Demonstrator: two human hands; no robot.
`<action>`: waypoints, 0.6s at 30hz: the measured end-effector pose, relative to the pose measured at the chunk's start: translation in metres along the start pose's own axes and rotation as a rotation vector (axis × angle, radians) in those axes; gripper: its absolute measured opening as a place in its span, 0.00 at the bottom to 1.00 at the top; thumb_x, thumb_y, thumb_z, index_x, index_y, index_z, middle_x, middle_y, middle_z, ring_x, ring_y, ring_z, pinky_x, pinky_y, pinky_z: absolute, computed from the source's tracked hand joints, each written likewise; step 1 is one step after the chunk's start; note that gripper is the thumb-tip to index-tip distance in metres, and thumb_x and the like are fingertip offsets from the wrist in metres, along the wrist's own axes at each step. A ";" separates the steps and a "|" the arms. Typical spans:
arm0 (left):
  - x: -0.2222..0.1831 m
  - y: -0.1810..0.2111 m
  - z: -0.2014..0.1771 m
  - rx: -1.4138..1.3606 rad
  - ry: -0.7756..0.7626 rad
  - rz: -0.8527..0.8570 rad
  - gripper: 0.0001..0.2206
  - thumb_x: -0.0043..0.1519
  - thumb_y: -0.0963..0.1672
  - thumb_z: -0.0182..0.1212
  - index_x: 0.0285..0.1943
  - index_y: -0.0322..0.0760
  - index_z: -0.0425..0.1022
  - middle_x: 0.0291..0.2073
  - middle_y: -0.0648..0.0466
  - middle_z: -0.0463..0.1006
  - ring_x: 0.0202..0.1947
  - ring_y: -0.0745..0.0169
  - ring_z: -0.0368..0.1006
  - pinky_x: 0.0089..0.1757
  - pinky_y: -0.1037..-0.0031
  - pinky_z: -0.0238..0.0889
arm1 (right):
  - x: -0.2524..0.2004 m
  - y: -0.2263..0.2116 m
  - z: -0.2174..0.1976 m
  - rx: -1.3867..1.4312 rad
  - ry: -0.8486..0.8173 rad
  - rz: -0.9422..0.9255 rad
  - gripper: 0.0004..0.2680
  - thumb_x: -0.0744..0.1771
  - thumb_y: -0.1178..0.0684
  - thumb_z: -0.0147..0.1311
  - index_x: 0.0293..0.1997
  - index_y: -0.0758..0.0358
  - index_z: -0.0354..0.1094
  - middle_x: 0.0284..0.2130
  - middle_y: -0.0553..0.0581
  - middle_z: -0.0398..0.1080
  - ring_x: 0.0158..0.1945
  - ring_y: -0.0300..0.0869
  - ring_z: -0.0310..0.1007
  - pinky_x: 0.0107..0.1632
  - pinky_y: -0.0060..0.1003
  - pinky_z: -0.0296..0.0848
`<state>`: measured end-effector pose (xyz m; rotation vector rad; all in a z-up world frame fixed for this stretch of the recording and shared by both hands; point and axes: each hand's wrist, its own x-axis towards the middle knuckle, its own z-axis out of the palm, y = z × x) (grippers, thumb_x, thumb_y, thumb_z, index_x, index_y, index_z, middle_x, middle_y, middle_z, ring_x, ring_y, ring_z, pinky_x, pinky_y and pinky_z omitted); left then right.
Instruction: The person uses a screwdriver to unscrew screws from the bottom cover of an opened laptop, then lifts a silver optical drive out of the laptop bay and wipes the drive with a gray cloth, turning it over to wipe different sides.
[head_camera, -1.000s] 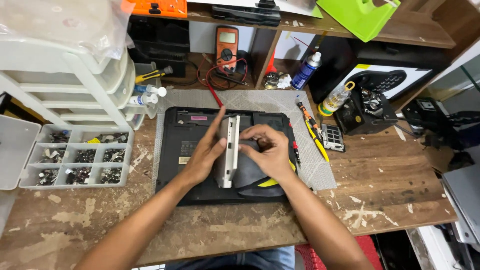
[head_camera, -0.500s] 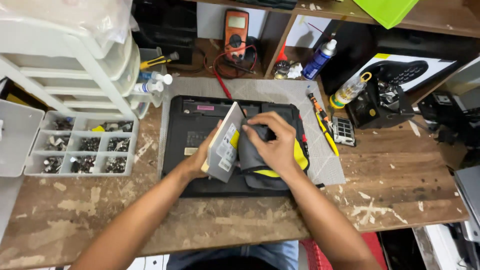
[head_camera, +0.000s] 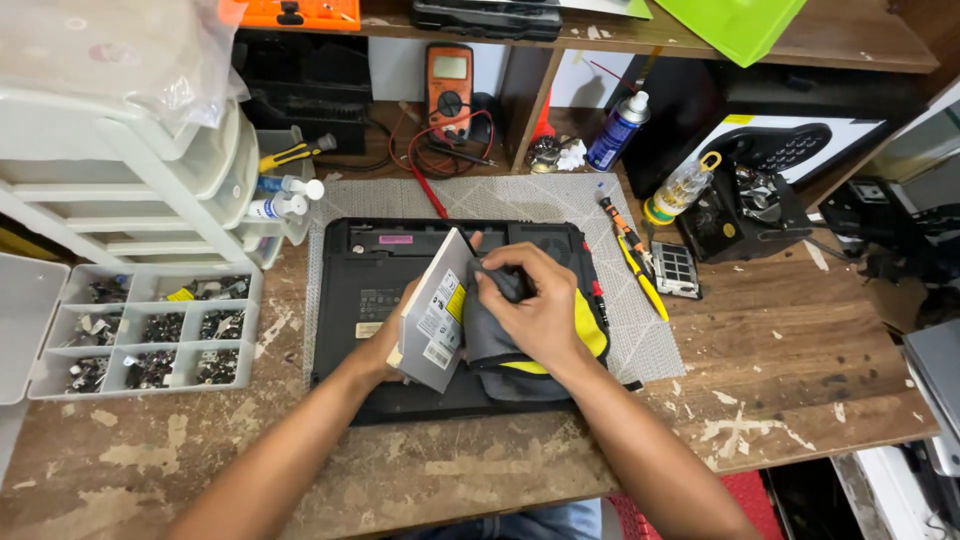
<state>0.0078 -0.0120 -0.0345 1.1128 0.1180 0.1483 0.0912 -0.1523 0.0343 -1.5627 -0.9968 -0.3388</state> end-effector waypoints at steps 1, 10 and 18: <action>0.000 -0.001 -0.002 -0.049 0.004 -0.077 0.44 0.46 0.54 0.69 0.75 0.42 0.60 0.61 0.36 0.73 0.50 0.37 0.73 0.45 0.48 0.69 | 0.000 -0.001 0.000 0.037 0.022 -0.004 0.05 0.61 0.65 0.65 0.35 0.63 0.74 0.30 0.58 0.78 0.33 0.45 0.78 0.39 0.37 0.75; 0.000 0.015 -0.005 -0.033 -0.117 -0.237 0.34 0.63 0.60 0.47 0.79 0.58 0.50 0.66 0.33 0.63 0.39 0.30 0.76 0.30 0.47 0.79 | 0.015 -0.016 0.008 0.162 0.080 -0.164 0.09 0.63 0.68 0.64 0.36 0.68 0.63 0.32 0.63 0.78 0.36 0.50 0.80 0.42 0.39 0.76; 0.002 0.020 -0.008 0.258 -0.014 0.242 0.25 0.62 0.58 0.51 0.57 0.39 0.75 0.39 0.50 0.73 0.40 0.59 0.68 0.40 0.70 0.66 | 0.019 -0.020 0.007 0.232 0.055 -0.258 0.09 0.64 0.69 0.62 0.39 0.71 0.61 0.34 0.68 0.77 0.40 0.56 0.81 0.46 0.43 0.77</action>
